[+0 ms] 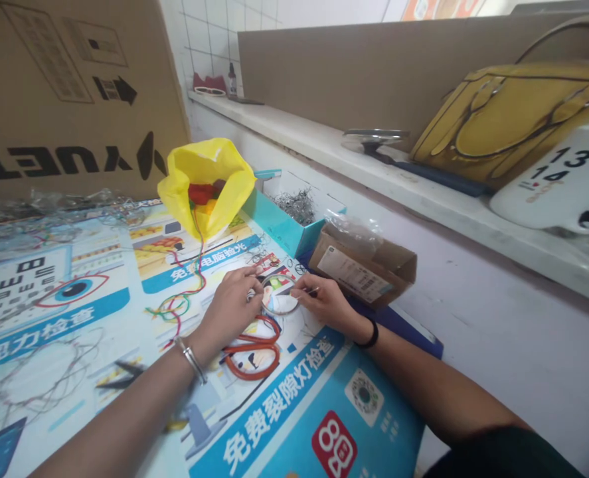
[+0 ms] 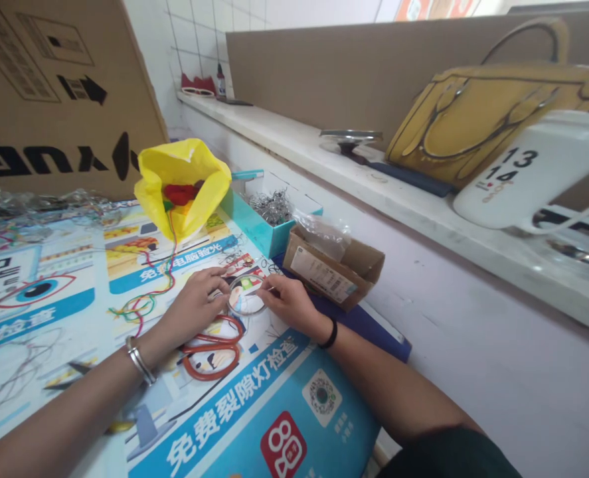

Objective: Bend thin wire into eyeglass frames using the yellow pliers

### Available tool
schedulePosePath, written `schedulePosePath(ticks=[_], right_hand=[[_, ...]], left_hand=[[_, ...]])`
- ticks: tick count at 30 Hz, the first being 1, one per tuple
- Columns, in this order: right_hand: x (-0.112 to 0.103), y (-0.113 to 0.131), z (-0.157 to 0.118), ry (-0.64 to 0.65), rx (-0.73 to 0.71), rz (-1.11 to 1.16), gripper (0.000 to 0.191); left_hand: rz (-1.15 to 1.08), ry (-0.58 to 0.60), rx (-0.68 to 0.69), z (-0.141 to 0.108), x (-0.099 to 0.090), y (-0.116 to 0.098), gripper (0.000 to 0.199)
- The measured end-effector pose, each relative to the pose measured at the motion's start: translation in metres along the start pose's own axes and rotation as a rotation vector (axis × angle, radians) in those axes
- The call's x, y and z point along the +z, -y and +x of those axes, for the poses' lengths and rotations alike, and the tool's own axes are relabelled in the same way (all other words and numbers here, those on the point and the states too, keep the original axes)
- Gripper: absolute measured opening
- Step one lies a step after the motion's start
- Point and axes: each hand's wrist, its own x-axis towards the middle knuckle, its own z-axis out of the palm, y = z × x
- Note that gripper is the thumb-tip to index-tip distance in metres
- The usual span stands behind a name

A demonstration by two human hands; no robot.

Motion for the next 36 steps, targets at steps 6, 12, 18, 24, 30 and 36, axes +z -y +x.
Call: schedulePosePath(ticks=[6,12,18,24,30,36], right_hand=[[0.006,-0.001,0.001,-0.013,-0.069,-0.125,0.018],[0.008,-0.004,0.001,-0.003,-0.075,-0.168,0.018],[0.008,-0.003,0.001,0.011,-0.073,-0.158,0.019],[0.011,-0.006,0.002,0.022,-0.099,-0.216,0.019],[0.012,-0.007,0.002,0.001,-0.099,-0.232,0.018],[0.011,-0.007,0.002,-0.010,-0.085,-0.232,0.017]], left_hand=[[0.019,-0.006,-0.001,0.000,0.006,0.006,0.011],[0.028,-0.002,-0.007,0.000,0.007,0.005,0.012],[0.030,-0.004,-0.012,0.000,0.006,0.005,0.012],[0.029,0.014,0.008,-0.001,0.009,0.008,0.017],[0.065,0.046,0.029,-0.001,0.011,0.010,0.022],[0.070,0.062,0.019,-0.001,0.010,0.008,0.023]])
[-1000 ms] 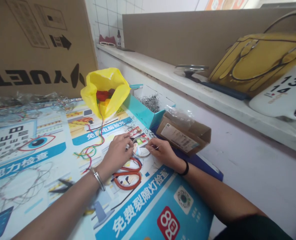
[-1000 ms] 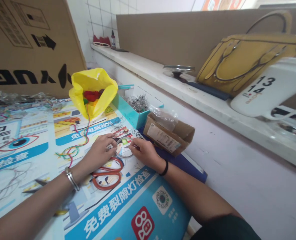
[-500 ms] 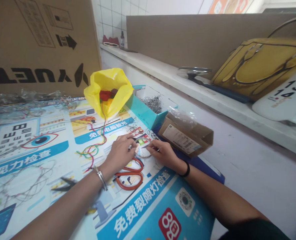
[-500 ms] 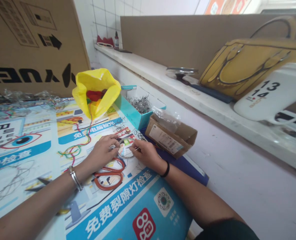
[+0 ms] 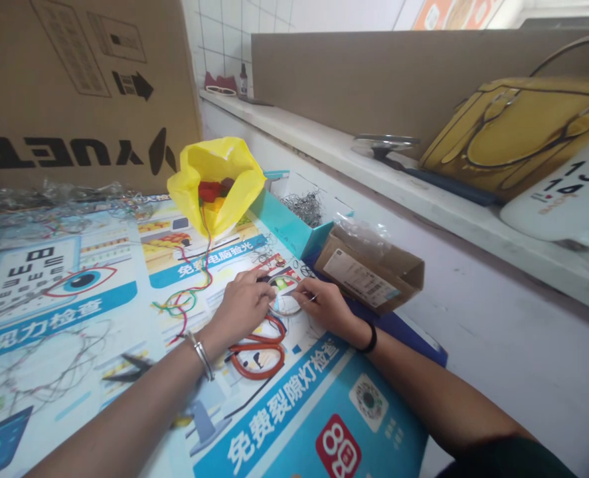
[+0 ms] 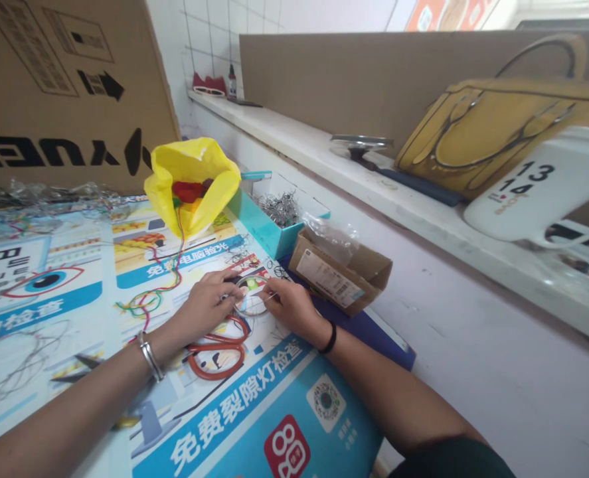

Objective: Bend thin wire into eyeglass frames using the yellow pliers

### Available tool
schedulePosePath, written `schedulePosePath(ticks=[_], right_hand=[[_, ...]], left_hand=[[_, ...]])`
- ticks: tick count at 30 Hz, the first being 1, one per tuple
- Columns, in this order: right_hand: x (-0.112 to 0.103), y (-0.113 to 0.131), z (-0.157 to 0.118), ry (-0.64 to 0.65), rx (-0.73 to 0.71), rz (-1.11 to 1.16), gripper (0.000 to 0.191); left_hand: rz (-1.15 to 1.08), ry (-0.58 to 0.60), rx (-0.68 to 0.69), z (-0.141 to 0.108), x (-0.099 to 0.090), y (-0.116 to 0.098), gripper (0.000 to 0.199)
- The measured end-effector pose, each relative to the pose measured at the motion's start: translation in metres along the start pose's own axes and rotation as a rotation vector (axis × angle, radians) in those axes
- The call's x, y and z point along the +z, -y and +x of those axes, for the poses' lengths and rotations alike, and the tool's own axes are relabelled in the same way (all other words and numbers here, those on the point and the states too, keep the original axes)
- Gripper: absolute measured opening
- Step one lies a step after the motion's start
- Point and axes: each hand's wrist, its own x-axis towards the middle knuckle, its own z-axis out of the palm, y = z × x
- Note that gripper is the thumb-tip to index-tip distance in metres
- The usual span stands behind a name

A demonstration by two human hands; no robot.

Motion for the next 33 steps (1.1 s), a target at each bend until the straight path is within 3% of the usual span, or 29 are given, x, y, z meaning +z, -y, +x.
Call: schedulePosePath(ticks=[33], right_hand=[[0.0000,0.0007,-0.0002,-0.016,-0.013,0.011,0.016]], left_hand=[[0.022,0.019,-0.016,0.0001,0.0001,0.0003,0.021]])
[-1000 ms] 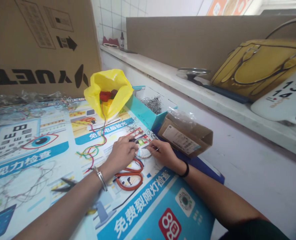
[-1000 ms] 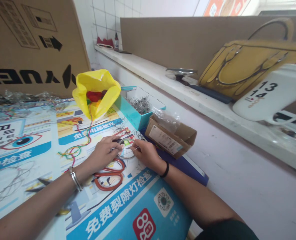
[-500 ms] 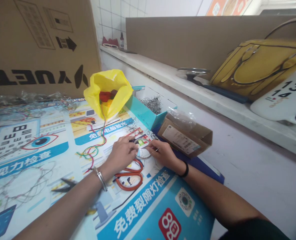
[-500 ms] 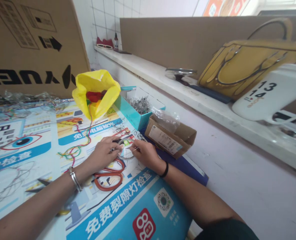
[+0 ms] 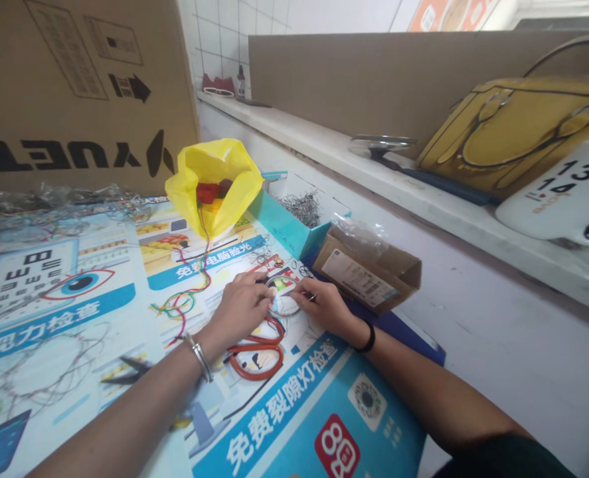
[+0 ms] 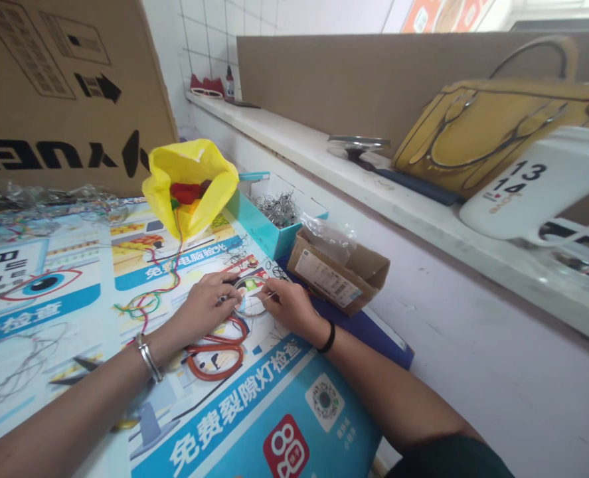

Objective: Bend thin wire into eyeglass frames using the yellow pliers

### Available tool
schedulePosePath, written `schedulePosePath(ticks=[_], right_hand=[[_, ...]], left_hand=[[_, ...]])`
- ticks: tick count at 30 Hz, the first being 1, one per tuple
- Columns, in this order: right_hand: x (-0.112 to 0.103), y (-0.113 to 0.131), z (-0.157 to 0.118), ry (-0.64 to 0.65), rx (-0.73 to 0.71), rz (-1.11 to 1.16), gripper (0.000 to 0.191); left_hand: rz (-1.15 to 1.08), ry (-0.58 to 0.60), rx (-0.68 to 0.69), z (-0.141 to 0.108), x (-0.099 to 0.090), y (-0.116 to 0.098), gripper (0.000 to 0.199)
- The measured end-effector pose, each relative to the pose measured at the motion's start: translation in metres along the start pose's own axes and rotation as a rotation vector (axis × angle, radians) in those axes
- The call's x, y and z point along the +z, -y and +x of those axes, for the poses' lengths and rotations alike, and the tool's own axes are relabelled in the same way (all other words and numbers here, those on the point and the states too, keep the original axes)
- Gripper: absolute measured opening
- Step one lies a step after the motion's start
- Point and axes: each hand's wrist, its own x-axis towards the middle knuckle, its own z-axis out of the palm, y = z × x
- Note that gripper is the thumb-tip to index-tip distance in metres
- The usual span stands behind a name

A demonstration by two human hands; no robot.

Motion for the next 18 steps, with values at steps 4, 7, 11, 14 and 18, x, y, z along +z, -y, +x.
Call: schedulePosePath(ticks=[4,7,11,14,18], right_hand=[[-0.0016,0.0011,-0.0002,0.004,0.000,0.001,0.016],[-0.0012,0.0012,-0.0004,0.007,-0.006,-0.011,0.017],[0.0005,0.0009,-0.0009,0.017,-0.006,-0.025,0.016],[0.0011,0.0009,-0.0010,0.021,-0.002,-0.026,0.017],[0.0011,0.0014,-0.0005,0.018,-0.006,-0.024,0.018]], left_hand=[[-0.001,0.000,0.002,0.0004,-0.0005,-0.0004,0.021],[0.000,0.000,0.004,0.0003,-0.0014,-0.0009,0.022],[0.002,0.004,0.007,0.0000,-0.0022,-0.0010,0.022],[0.000,0.001,0.008,0.0003,-0.0017,-0.0007,0.022],[0.000,0.004,0.009,0.0005,-0.0014,-0.0005,0.021]])
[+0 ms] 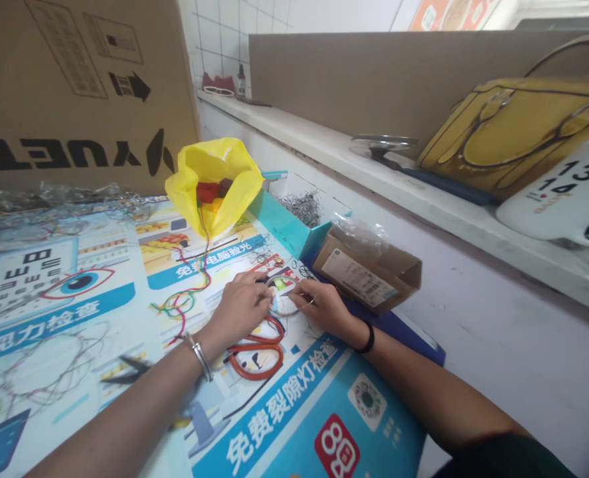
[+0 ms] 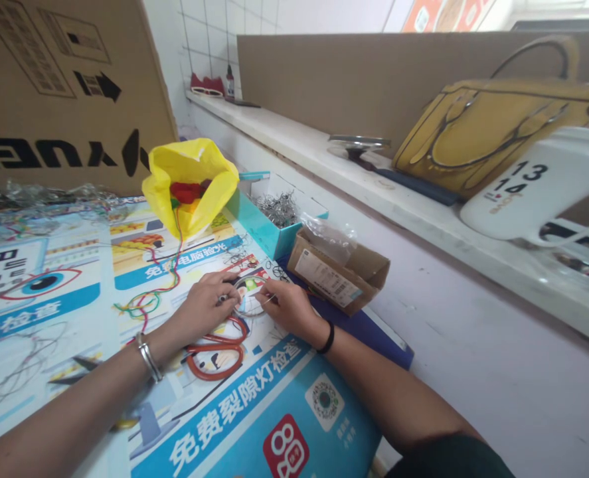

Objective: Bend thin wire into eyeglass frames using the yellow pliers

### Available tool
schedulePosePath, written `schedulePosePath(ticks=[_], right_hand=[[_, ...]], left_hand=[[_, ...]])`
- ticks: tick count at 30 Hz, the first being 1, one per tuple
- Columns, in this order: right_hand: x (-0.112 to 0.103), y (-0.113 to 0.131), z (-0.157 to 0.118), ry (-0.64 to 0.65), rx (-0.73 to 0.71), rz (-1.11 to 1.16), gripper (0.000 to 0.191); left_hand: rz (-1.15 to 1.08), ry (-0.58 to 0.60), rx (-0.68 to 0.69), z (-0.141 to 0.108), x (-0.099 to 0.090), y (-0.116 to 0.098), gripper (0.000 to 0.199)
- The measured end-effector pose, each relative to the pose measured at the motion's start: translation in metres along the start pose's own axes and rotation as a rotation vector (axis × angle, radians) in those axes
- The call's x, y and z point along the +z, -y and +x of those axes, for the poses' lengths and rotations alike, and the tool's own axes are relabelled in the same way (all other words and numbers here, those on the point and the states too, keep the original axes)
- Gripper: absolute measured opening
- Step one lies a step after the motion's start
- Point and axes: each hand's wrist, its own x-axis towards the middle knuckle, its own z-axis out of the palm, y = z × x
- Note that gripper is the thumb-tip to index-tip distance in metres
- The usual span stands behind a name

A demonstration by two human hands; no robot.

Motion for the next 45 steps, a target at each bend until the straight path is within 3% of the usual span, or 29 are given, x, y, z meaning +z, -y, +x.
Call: schedulePosePath(ticks=[45], right_hand=[[0.0004,0.0015,0.0001,-0.004,0.007,0.010,0.016]], left_hand=[[0.007,-0.011,0.008,-0.0002,0.0011,0.0017,0.021]])
